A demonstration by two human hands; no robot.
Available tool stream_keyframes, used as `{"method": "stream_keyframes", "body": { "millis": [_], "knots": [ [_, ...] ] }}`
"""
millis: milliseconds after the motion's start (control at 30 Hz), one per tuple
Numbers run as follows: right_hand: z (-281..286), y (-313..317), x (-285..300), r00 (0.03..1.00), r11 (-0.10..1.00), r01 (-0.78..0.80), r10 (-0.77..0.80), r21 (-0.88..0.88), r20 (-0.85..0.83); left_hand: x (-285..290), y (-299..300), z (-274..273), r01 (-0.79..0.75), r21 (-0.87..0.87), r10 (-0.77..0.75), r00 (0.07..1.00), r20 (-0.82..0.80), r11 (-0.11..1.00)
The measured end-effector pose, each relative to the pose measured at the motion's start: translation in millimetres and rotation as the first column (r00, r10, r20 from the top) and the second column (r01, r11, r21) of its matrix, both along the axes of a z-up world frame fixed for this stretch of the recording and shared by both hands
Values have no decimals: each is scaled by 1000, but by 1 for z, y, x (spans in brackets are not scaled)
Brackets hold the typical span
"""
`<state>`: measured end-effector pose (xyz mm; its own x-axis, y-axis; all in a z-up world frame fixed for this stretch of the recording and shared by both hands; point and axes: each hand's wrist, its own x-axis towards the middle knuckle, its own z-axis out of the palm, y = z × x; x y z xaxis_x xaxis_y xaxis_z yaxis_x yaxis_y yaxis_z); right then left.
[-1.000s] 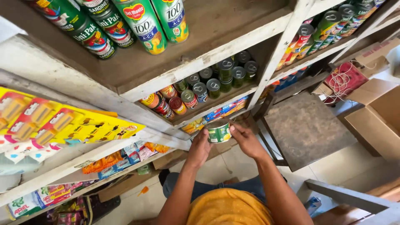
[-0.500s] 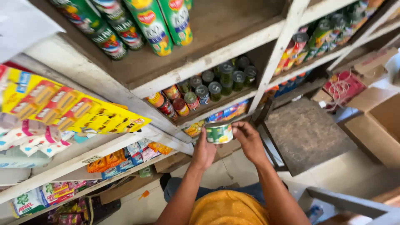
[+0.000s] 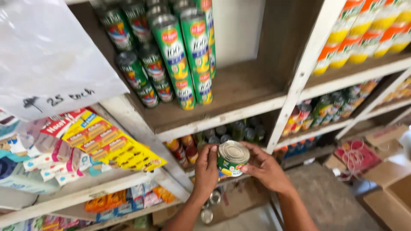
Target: The recorder is seen picking up canned goods from boxes on the floor and organizing them onto grocery store shelves.
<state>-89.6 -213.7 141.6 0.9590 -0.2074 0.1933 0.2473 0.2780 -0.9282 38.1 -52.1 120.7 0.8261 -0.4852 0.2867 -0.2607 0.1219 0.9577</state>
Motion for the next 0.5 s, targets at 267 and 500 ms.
{"method": "stream_keyframes", "body": {
  "millis": [267,500],
  "knots": [
    [114,-60,33,973,911,214,-167,-353,157,-15,-28,129,-121,-49,128,825,550,991],
    [142,-102,114,941,698,322,-310,-639,135,15,-68,144,-382,91,170,596,785,920]
  ]
}}
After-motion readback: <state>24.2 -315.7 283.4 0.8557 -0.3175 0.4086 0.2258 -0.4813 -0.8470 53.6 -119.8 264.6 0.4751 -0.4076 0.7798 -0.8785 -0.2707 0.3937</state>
